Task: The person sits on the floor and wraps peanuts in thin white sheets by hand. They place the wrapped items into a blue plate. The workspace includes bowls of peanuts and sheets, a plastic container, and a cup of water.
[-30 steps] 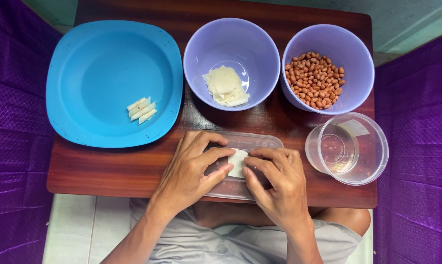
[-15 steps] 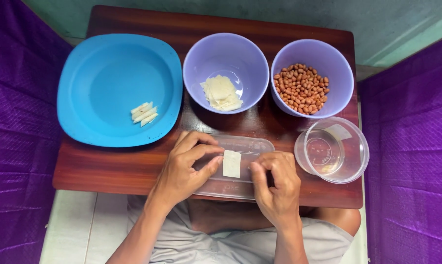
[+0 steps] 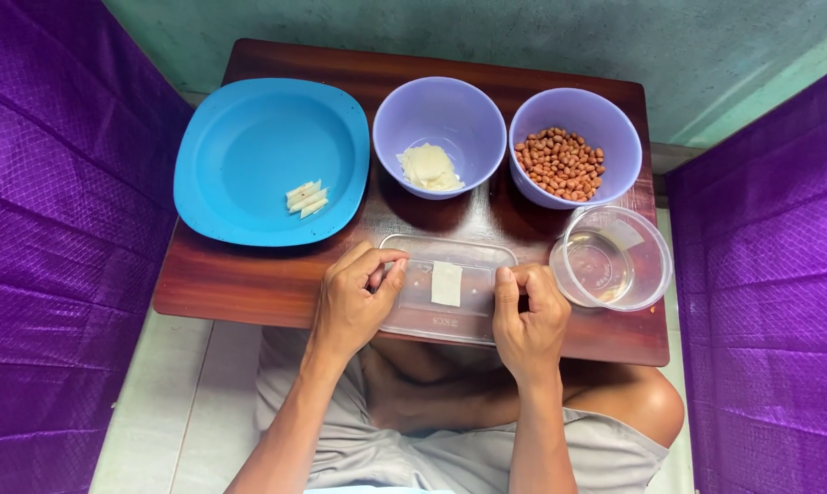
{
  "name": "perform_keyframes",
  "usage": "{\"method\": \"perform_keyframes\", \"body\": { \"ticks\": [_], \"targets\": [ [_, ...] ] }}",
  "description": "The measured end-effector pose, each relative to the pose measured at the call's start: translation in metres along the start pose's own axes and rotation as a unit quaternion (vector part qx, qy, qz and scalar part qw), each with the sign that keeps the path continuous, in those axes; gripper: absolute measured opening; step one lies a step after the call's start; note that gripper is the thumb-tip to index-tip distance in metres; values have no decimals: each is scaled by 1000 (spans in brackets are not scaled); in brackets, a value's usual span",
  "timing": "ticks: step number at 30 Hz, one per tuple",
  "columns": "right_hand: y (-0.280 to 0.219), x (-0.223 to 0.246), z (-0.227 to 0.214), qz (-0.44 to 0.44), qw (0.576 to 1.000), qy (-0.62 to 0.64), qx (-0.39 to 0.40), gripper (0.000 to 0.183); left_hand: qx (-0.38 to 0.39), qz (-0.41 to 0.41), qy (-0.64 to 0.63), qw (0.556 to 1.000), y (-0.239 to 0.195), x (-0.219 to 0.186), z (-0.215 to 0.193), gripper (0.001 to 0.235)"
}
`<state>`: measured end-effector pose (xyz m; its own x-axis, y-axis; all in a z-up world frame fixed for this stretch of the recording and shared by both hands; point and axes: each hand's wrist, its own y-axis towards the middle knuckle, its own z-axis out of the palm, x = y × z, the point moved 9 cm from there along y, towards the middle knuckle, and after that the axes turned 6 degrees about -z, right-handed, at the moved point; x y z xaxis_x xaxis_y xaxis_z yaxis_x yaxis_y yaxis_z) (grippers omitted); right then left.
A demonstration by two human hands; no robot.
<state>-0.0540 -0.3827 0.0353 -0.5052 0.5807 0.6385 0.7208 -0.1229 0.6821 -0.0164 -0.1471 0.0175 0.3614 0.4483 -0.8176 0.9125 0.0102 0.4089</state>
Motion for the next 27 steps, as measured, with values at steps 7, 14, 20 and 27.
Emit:
{"method": "perform_keyframes", "body": {
  "ticks": [7,14,20,27],
  "targets": [
    [-4,-11,2,21,1000,-2,-3,37,-59,-6,149,987,-12,-1,-10,14],
    [-5,-12,8,29,999,-32,23,32,-55,-23,182,981,-13,4,-7,10],
    [-6,-14,9,31,998,-44,34,31,-54,-24,183,981,-12,6,-7,10],
    [-7,-11,8,22,998,-45,30,32,-54,-26,189,980,-11,3,-6,10]
  ]
}}
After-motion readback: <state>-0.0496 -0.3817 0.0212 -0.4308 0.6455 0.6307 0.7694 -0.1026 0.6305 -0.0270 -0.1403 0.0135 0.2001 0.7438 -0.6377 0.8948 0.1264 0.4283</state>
